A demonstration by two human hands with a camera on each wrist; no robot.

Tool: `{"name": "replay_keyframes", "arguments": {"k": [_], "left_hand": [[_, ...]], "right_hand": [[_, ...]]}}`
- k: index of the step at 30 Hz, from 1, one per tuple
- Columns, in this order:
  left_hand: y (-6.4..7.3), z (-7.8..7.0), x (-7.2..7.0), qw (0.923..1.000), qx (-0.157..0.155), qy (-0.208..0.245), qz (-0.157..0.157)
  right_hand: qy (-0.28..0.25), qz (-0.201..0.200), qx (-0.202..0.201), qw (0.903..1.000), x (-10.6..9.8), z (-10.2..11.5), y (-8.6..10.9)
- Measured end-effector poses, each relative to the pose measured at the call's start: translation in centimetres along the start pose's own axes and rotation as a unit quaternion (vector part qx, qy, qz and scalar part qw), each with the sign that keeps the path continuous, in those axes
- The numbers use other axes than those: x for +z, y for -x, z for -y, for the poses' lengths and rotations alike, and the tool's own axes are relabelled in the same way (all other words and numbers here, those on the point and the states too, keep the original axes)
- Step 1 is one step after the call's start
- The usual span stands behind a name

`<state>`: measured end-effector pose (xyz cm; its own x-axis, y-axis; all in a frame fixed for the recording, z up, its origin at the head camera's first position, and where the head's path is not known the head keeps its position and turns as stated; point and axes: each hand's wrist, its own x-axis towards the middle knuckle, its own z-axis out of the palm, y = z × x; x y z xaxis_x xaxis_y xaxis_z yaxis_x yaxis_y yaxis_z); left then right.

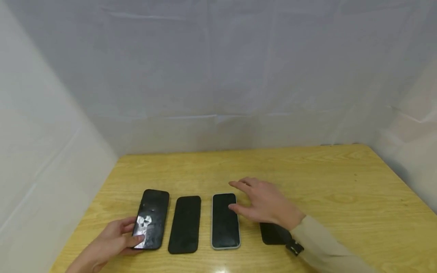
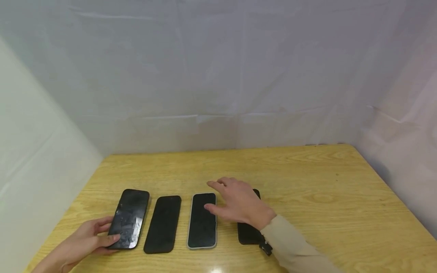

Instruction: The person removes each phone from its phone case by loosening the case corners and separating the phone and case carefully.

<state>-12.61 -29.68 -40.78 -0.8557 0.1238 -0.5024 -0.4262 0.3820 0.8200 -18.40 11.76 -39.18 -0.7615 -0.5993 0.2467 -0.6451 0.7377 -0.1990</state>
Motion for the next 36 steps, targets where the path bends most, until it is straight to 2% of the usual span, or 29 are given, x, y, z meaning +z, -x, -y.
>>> {"name": "replay_keyframes", "arguments": {"k": [3,6,11,14,19,23,28,30,33,36], "left_hand": [[0.2,0.3,0.2,0.9995,0.025,-0.006,-0.016],[0.3,0.2,0.6,0.9986,0.028,-0.02,-0.041],[0.7,-0.8,1.9,0.9934,0.049,-0.068,-0.078],[0.9,-1.6,3.1,0.993,0.067,-0.054,-0.08],[1.1,-2.5,4.9,0.9943,0.099,0.003,-0.042],[1.0,-2.8,6.2,0.9902,0.134,0.039,0.004],[0.7,-3.2,7.6,0.9852,0.163,0.042,0.032],[0.7,-3.3,8.1,0.9838,0.172,0.034,0.037],[0.5,-3.6,8.8,0.9796,0.188,0.045,0.054],[0.5,-3.8,9.3,0.978,0.189,0.058,0.066]], "right_hand": [[-0.007,-0.001,-0.007,1.0,0.0,0.4,-0.3],[-0.01,-0.005,-0.014,0.9998,0.1,0.7,-0.5],[-0.002,-0.023,-0.026,0.9994,0.1,1.2,-1.1],[0.007,-0.033,-0.035,0.9988,0.1,1.4,-1.5],[-0.007,-0.048,-0.043,0.9979,0.1,2.0,-2.2],[-0.028,-0.063,-0.04,0.9968,0.2,2.4,-2.7],[-0.05,-0.088,-0.043,0.9939,0.4,2.7,-3.2],[-0.062,-0.089,-0.041,0.9932,0.4,2.8,-3.3],[-0.075,-0.087,-0.038,0.9927,0.4,2.9,-3.2],[-0.082,-0.084,-0.035,0.9925,0.3,2.9,-3.1]]}}
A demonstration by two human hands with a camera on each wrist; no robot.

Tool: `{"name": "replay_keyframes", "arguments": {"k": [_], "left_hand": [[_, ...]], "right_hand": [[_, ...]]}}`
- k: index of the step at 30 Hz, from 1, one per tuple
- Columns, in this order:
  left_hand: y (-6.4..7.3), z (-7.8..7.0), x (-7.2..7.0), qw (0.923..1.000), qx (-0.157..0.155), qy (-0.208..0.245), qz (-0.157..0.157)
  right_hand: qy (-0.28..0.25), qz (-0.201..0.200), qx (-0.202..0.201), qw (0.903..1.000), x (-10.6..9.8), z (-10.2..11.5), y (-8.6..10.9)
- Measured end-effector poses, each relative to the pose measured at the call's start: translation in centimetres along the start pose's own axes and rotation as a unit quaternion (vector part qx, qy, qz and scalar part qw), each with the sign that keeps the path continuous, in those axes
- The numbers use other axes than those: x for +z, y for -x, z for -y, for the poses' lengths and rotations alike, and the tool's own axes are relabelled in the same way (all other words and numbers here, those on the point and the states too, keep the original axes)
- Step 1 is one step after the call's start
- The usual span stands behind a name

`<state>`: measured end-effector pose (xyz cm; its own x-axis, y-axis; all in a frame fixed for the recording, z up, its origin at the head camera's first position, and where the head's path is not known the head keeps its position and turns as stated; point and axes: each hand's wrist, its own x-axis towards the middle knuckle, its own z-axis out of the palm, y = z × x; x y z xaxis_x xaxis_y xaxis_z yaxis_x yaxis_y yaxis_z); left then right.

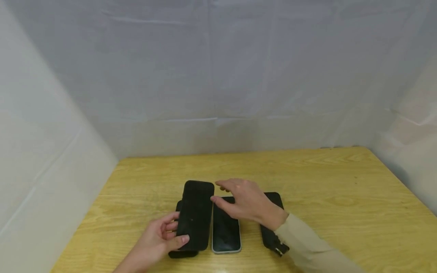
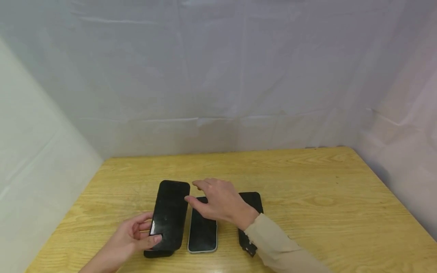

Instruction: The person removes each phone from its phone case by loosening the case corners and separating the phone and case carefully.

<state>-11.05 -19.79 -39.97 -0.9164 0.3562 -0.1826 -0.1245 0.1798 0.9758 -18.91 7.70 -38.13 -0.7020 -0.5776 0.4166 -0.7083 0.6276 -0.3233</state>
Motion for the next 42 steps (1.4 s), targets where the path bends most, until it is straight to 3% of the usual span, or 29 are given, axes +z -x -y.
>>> {"name": "replay_keyframes", "arguments": {"k": [7,12,16,21,27,32,36,42], "left_hand": [[-0.5,-0.6,0.9,0.9994,-0.006,0.031,0.016],[-0.5,-0.8,1.3,0.9991,0.012,0.033,0.022],[-0.4,-0.9,1.5,0.999,0.024,0.029,0.026],[-0.3,-1.0,1.5,0.9991,0.022,0.023,0.029],[-0.2,-0.9,1.3,0.9972,0.022,0.052,0.051],[0.0,-0.5,0.8,0.9899,0.044,0.083,0.106],[0.0,-0.1,0.6,0.9769,0.074,0.125,0.157],[0.0,0.2,0.6,0.9598,0.081,0.187,0.193]], "right_hand": [[-0.051,0.012,0.026,0.9983,-0.1,-0.1,0.1],[-0.153,0.036,0.052,0.9862,-0.2,-0.2,0.1],[-0.242,0.075,0.093,0.9628,-0.4,-0.3,0.2],[-0.368,0.115,0.122,0.9147,-0.9,-0.3,0.2],[-0.475,0.115,0.103,0.8666,-1.4,-0.5,0.4],[-0.533,0.126,0.083,0.8324,-1.6,-0.6,0.6],[-0.559,0.138,0.086,0.8129,-1.7,-0.5,0.8],[-0.574,0.121,0.067,0.8067,-1.5,-0.1,0.9]]}}
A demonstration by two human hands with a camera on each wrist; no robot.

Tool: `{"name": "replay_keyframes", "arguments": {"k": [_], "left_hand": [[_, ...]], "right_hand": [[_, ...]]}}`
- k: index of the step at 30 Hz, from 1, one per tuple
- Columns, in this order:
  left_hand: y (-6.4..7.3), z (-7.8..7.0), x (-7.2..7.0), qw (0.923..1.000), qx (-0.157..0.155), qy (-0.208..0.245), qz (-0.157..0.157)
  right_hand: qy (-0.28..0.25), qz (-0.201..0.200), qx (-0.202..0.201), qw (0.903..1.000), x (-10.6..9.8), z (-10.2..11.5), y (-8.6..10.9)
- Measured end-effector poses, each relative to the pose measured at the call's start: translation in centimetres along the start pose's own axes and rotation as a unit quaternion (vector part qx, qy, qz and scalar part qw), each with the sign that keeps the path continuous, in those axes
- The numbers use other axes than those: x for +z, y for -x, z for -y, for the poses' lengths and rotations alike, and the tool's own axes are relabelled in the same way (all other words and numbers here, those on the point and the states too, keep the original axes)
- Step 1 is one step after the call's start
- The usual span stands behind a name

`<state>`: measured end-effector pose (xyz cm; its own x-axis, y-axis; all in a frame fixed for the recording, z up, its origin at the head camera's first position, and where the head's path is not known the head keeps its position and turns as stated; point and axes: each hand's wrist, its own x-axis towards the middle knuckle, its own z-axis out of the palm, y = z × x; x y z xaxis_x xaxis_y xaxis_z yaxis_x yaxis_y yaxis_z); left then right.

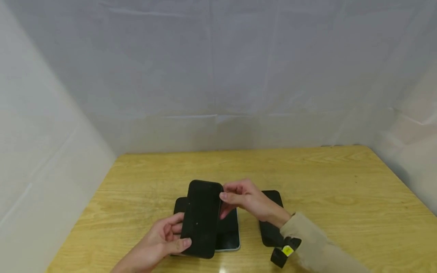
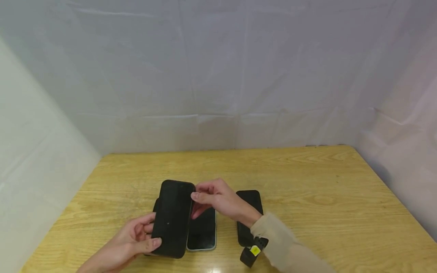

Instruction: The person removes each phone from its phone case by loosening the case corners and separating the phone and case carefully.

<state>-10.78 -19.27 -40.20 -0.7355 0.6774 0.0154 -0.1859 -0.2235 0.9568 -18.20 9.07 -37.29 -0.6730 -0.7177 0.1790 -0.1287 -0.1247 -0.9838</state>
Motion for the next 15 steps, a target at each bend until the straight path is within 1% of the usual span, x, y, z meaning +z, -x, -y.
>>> {"name": "replay_keyframes", "arguments": {"k": [3,7,11,15], "left_hand": [[0.0,0.1,0.1,1.0,-0.006,0.006,-0.001],[-0.2,0.0,0.3,0.9999,-0.01,0.003,-0.008],[-0.4,0.0,0.5,0.9997,-0.015,0.003,-0.017],[-0.5,0.1,0.8,0.9994,-0.019,0.002,-0.03]], "right_hand": [[-0.009,-0.004,-0.02,0.9998,0.3,-0.1,0.1],[-0.017,-0.019,-0.031,0.9992,0.7,-0.1,0.2],[-0.01,-0.048,-0.044,0.9978,1.3,-0.3,0.1],[-0.009,-0.08,-0.048,0.9956,2.0,-0.5,0.0]]}}
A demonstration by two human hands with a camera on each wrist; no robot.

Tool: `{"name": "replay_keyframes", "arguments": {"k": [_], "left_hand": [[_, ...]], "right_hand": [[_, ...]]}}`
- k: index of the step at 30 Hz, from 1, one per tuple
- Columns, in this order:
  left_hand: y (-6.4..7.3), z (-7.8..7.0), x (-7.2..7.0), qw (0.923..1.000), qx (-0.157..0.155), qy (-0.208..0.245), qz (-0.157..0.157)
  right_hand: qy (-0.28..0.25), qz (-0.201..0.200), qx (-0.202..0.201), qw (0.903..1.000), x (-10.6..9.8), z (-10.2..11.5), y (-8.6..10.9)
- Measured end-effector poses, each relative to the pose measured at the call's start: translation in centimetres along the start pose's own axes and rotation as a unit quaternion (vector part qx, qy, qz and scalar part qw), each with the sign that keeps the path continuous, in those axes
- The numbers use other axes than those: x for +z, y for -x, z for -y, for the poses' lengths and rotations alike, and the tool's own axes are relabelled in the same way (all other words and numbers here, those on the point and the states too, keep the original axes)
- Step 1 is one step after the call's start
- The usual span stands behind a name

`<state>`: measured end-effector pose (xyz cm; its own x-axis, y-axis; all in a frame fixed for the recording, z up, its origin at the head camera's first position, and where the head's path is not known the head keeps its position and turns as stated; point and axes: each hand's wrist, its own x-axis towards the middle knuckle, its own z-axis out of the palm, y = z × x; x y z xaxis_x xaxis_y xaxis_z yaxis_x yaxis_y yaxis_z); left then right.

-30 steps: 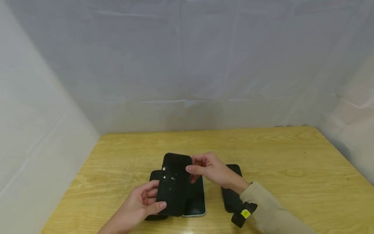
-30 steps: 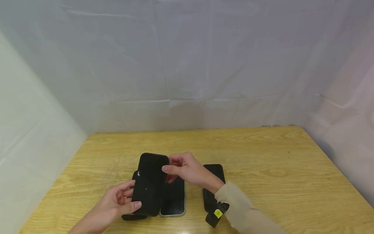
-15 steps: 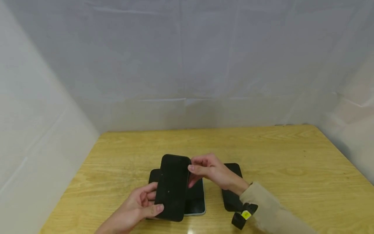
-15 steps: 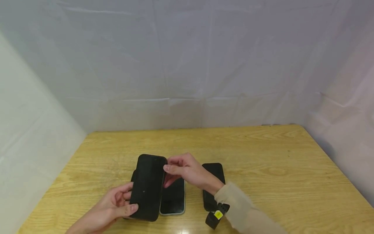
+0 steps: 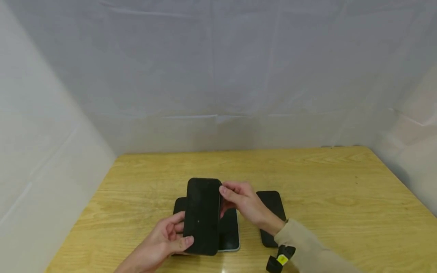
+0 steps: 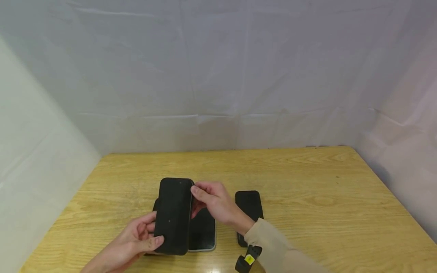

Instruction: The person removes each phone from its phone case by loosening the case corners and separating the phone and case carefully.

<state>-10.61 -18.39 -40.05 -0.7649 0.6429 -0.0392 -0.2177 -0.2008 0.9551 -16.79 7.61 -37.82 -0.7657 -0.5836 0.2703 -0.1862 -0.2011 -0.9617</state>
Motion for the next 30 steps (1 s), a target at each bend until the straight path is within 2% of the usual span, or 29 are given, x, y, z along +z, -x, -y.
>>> {"name": "replay_keyframes", "arguments": {"k": [7,12,15,18,19,22,30], "left_hand": [[-0.2,0.1,0.4,0.9999,-0.004,0.003,-0.017],[-0.2,0.0,0.8,0.999,-0.014,-0.019,-0.037],[-0.3,-0.1,1.1,0.9973,-0.018,-0.05,-0.05],[-0.4,-0.3,1.4,0.9956,-0.028,-0.066,-0.061],[-0.4,-0.4,1.4,0.9949,-0.029,-0.072,-0.063],[-0.2,-0.6,1.4,0.9947,-0.035,-0.068,-0.068],[0.0,-0.4,1.1,0.9953,-0.014,-0.08,-0.053]], "right_hand": [[0.005,-0.058,-0.001,0.9983,1.1,-0.2,0.0],[0.005,-0.1,0.004,0.995,1.8,-0.2,-0.1],[-0.058,-0.123,0.032,0.9902,2.2,-0.2,-0.2],[-0.116,-0.139,0.062,0.9814,2.5,0.0,-0.3],[-0.13,-0.141,0.07,0.9788,2.5,0.1,-0.3],[-0.125,-0.137,0.079,0.9796,2.2,0.4,-0.2],[-0.128,-0.122,0.091,0.98,1.9,0.1,0.0]]}}
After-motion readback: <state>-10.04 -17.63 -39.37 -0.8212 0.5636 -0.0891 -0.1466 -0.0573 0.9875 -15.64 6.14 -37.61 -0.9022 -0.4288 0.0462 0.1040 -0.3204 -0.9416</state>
